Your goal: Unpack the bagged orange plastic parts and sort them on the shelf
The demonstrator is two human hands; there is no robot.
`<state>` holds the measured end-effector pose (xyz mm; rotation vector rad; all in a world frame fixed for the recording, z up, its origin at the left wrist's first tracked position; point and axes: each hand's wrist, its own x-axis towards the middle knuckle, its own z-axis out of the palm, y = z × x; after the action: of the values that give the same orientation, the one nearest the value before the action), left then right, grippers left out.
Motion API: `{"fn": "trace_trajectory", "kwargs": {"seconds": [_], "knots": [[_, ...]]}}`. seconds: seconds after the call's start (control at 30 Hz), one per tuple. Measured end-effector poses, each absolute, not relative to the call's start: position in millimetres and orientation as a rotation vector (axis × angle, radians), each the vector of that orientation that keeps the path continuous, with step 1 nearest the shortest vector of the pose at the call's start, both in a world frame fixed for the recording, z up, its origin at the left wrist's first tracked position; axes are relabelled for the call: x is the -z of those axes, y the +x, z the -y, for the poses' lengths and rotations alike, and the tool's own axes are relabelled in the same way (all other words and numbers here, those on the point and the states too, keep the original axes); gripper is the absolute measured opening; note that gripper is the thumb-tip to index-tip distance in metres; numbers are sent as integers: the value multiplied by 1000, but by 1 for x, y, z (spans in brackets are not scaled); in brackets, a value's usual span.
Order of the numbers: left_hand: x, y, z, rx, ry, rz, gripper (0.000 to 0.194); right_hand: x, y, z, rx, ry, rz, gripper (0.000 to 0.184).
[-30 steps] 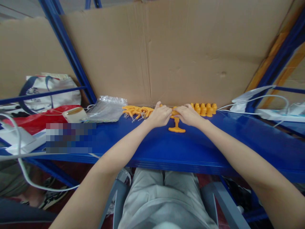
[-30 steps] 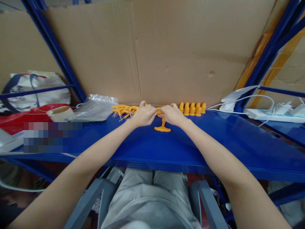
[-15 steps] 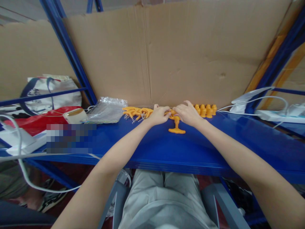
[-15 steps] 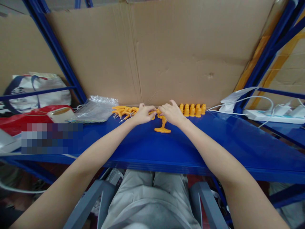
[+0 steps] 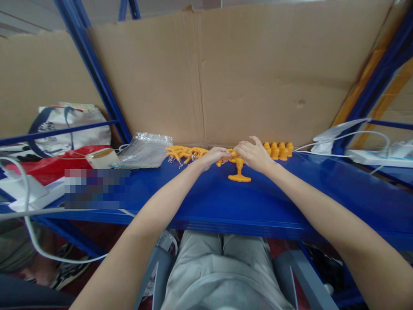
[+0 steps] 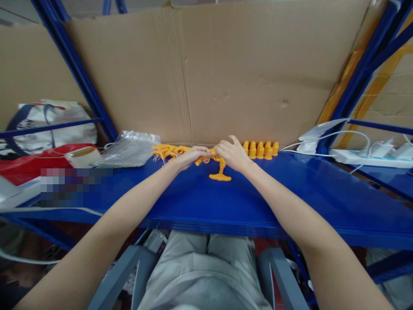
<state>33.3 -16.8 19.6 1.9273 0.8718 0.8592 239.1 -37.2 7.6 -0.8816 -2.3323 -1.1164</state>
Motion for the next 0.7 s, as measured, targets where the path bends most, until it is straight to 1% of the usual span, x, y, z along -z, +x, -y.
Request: {"fn": "trace_trajectory", "kwargs": {"seconds": [0.1,0.23,0.33,0.4,0.57,0.7], "knots": [[-19,33,19,-820,2046,-940,20,-6,237,38,1130,-916,2350,30],[-16,33,25,-870,2588,-1156,16,-1,237,38,1070,-1000,2404,24],[-12,32,29,-850,3041,-1165,20,2,239,38,997,-1020,2422,28],[-10,30,28,-818,3222,-1124,23,3,240,38,947,-1020,2432,33],[-10,29,28,-799,3413,-1075,25,5,239,38,812,-1049,2455,39],[-10,32,32,-793,3466,-1039,24,4,239,38,744,-1080,2461,33]]}}
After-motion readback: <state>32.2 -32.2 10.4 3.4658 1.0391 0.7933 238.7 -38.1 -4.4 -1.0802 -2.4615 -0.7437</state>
